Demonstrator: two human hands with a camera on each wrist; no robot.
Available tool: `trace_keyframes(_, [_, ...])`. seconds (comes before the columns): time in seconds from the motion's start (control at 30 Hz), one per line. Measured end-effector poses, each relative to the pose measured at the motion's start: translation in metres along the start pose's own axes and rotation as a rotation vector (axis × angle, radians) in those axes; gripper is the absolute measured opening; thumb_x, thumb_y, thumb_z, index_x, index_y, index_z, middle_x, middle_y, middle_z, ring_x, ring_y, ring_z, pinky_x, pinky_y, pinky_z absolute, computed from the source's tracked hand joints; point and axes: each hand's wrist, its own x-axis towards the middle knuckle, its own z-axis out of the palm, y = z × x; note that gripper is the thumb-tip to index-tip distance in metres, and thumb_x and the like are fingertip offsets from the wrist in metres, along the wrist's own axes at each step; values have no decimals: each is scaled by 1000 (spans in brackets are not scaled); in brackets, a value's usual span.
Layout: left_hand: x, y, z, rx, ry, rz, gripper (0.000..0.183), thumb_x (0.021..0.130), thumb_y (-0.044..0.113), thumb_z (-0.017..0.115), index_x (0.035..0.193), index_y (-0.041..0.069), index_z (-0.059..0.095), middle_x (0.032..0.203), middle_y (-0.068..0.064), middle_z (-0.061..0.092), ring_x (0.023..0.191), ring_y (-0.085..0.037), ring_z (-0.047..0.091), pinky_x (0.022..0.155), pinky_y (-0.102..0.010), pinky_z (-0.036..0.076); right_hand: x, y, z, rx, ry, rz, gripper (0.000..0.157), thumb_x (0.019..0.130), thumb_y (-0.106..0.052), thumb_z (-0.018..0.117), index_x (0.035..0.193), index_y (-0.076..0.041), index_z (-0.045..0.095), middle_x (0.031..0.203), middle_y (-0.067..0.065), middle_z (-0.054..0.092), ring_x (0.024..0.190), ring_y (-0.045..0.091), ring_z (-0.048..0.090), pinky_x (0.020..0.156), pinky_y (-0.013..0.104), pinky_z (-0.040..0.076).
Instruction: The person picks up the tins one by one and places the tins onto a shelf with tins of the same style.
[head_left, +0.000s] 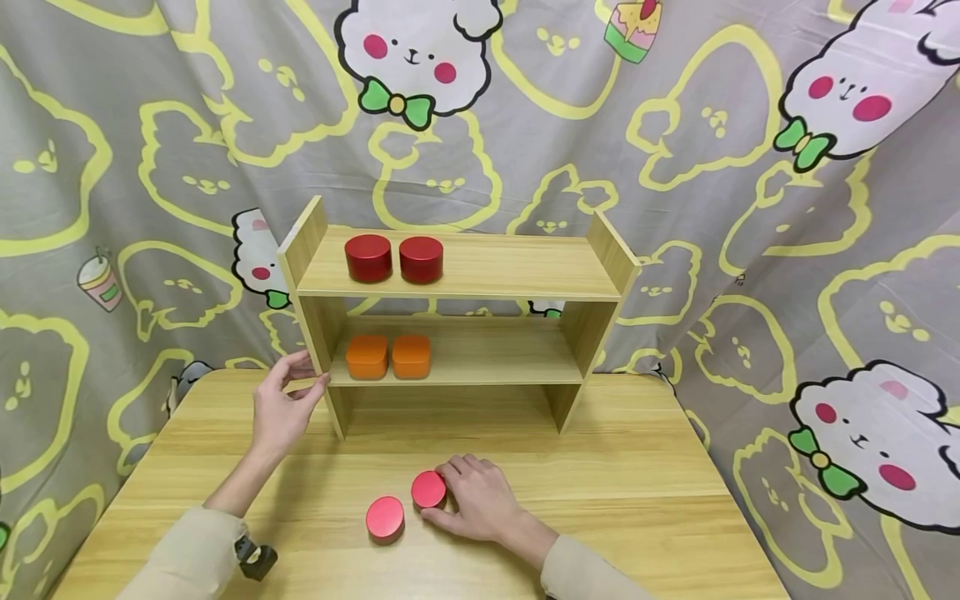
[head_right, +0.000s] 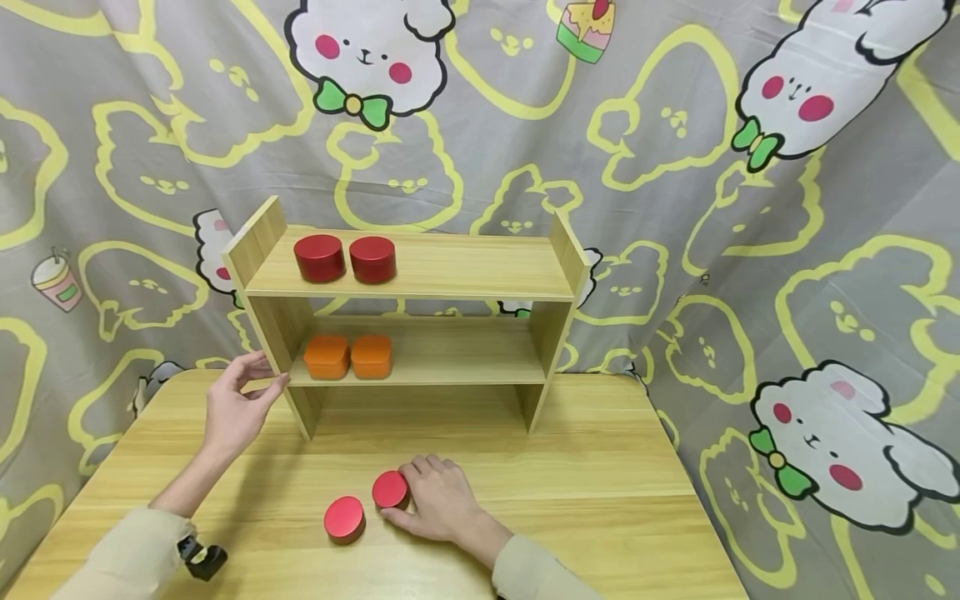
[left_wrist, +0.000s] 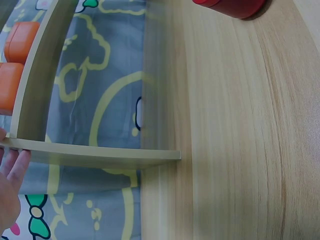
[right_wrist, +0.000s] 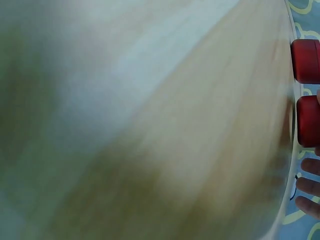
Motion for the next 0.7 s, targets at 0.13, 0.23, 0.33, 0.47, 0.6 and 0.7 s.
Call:
trace_keyframes(0.13, [0,-1,0,8,-5,8,40,90,-7,77,128,-6,66,108,16,68,92,15,61,73,0,55,0,1,-3,-5,10,1,58,93,-73,62,120,-23,72,111,-7,75,102,11,72,88,27,64])
trace_keyframes(0.23, [0,-2,0,14,-7,13,41,90,-8,76,129,-6,65,108,18,67,92,16,61,73,0,55,-1,2,-5,0,13,0,58,93,-73,62,121,-23,72,112,-7,76,103,12,73,90,27,65])
trace_keyframes(0.33, [0,-1,0,14,-3,12,40,90,-8,77,128,-6,66,108,21,63,92,16,61,73,0,55,-2,4,-8,3,22,-1,59,92,-73,63,120,-23,72,112,-7,76,104,12,73,90,27,65])
trace_keyframes(0.47, [0,1,0,6,2,3,41,89,-6,79,129,-5,67,109,5,67,90,16,61,73,1,55,-4,7,-12,5,44,-1,59,91,-73,66,119,-22,72,110,-6,76,103,12,73,89,26,64])
trace_keyframes(0.6, [0,1,0,8,1,-8,42,88,-5,80,129,-3,67,109,5,67,90,16,61,72,1,54,-5,8,-20,11,39,6,58,91,-72,66,120,-22,72,112,-7,76,105,12,73,91,28,64])
trace_keyframes(0.7, [0,1,-1,9,0,-10,42,89,-5,80,129,-4,67,109,6,66,90,16,61,72,1,55,-6,9,-25,14,28,9,59,91,-73,65,121,-22,71,113,-6,76,108,13,73,95,30,64])
